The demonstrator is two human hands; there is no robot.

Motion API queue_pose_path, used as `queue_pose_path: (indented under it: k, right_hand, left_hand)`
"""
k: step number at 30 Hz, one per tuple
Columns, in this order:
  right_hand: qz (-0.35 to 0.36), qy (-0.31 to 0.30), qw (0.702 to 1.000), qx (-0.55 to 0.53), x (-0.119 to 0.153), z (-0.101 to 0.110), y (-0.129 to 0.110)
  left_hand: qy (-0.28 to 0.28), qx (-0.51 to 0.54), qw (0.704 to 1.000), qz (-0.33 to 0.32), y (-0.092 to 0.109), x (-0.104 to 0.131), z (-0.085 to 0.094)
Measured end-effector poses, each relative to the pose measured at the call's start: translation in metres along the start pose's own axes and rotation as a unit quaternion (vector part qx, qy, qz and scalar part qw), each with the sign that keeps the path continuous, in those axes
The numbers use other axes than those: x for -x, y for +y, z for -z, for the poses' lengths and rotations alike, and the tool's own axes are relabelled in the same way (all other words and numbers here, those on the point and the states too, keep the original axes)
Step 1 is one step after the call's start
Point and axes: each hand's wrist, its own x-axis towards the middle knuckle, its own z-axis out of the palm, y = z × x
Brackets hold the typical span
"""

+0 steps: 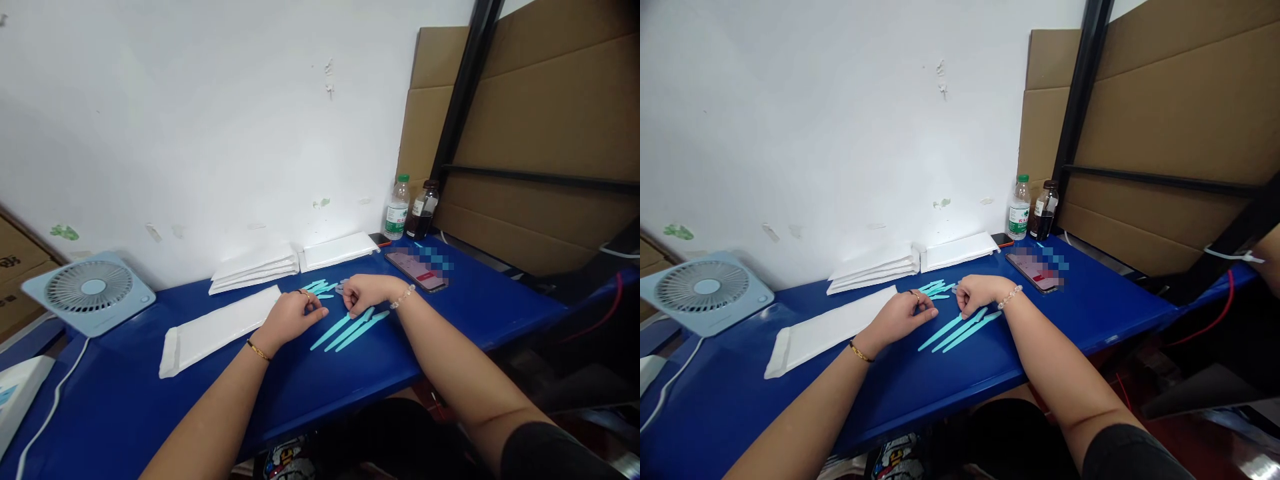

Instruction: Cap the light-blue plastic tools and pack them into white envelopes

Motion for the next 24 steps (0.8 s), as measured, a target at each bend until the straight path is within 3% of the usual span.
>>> queue_pose_path:
  k: [4, 11, 18, 24]
  right_hand:
    - [0.034, 0.075, 0.996, 0.024, -0.004, -0.003, -0.003]
    - [0.002, 0.180, 0.983, 0.018, 0.001, 0.006, 0.002]
    - [0.020, 0.193, 0.981, 0.024, 0.001, 0.006, -0.008]
    - [-0.041, 0.244, 0.968, 0.035, 0.008, 0.012, 0.009]
  left_hand:
    - [-0.041, 0.010, 0.999, -0.027, 0.001, -0.001, -0.007]
    - [0.036, -0.041, 0.998, 0.016, -0.015, -0.004, 0.002]
    - [0.033, -0.066, 0.997, -0.005, -0.010, -0.006, 0.000]
    - [0.054, -0.111, 0.990, 0.075, -0.035, -0.006, 0.006]
